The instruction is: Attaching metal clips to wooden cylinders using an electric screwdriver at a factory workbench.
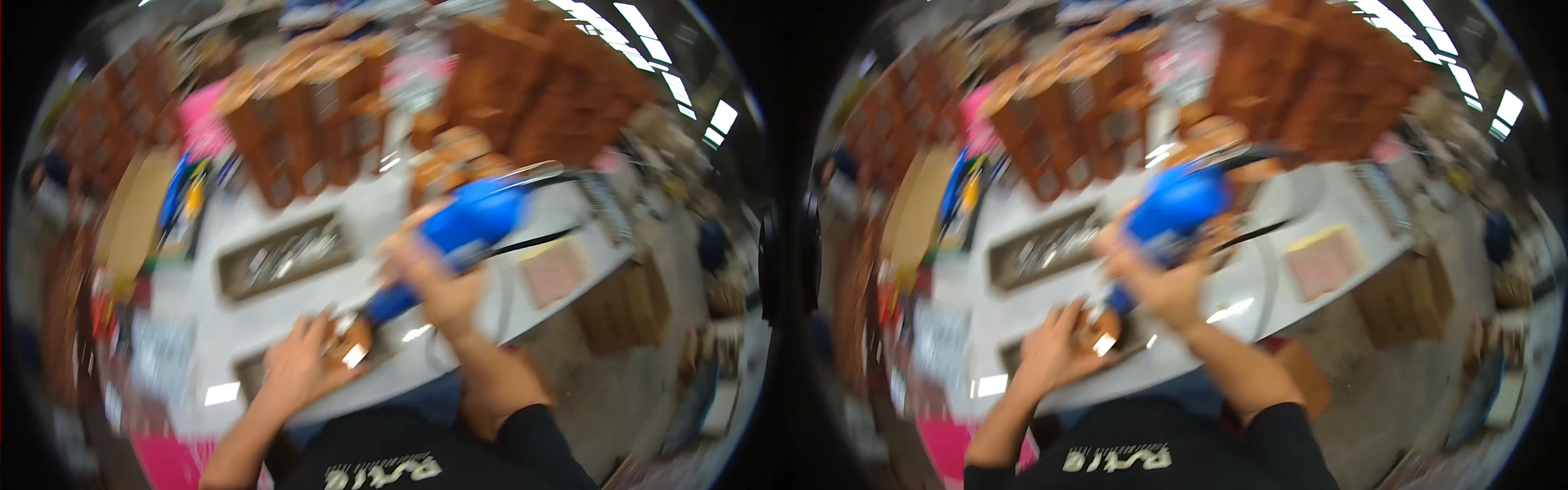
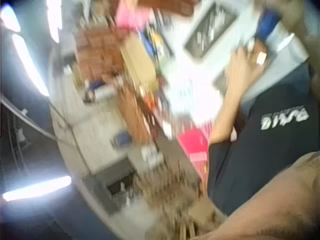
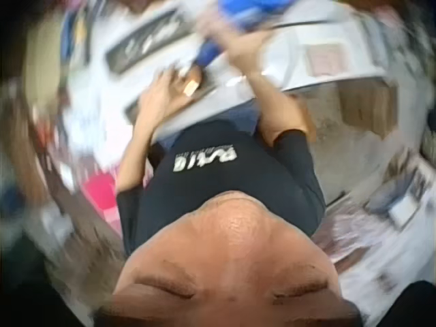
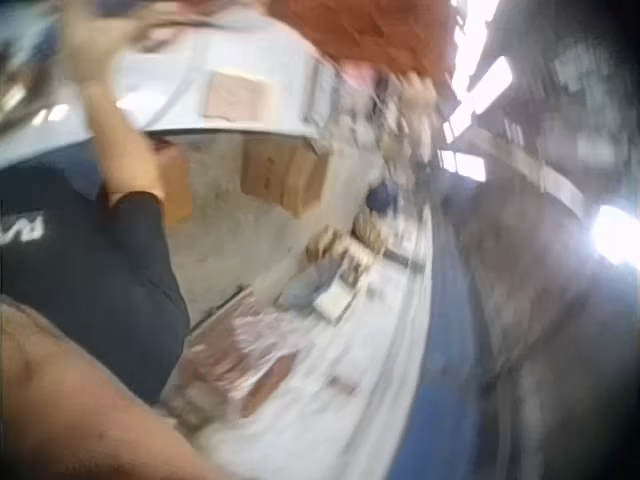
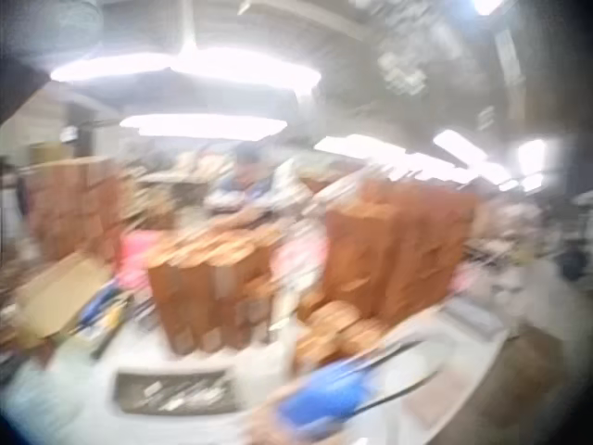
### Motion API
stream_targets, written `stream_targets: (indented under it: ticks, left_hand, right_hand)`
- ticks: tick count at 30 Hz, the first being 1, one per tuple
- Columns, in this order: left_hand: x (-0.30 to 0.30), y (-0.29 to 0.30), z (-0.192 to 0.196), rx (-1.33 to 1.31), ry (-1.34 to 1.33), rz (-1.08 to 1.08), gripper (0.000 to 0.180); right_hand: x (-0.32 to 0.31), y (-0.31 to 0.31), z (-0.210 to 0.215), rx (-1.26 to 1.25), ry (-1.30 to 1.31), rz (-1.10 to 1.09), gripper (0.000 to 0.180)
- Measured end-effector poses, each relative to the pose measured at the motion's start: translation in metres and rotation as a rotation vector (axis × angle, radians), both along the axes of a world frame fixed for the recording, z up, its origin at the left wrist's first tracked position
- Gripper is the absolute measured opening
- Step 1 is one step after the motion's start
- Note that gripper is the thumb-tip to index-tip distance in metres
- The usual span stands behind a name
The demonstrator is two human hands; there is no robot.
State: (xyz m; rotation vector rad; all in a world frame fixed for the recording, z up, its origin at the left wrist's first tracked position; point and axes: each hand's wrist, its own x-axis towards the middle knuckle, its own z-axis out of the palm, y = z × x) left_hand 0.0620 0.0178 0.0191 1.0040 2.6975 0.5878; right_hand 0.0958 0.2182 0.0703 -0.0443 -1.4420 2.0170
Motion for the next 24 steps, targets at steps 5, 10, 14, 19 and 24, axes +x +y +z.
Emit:
stream_targets:
  ticks: [5,10,14,19,24]
  left_hand:
    - [0.005,-0.002,-0.015,0.141,0.131,-0.023,0.093]
    - [0.012,0.005,0.021,0.009,-0.09,0.022,0.086]
    - [0.012,0.001,0.018,0.041,-0.069,0.032,0.085]
    - [0.005,-0.003,-0.007,0.183,0.063,-0.011,0.084]
    - [0.006,-0.004,-0.01,0.201,0.056,-0.003,0.08]
  right_hand:
    - [-0.013,-0.013,0.01,-0.119,0.047,0.245,0.033]
    - [-0.016,-0.019,0.015,-0.108,0.044,0.306,0.033]
    - [-0.02,-0.025,0.016,-0.076,0.027,0.315,0.033]
    - [-0.025,-0.031,0.013,-0.048,0.005,0.317,0.033]
    - [-0.028,-0.033,0.014,-0.032,0.004,0.302,0.034]
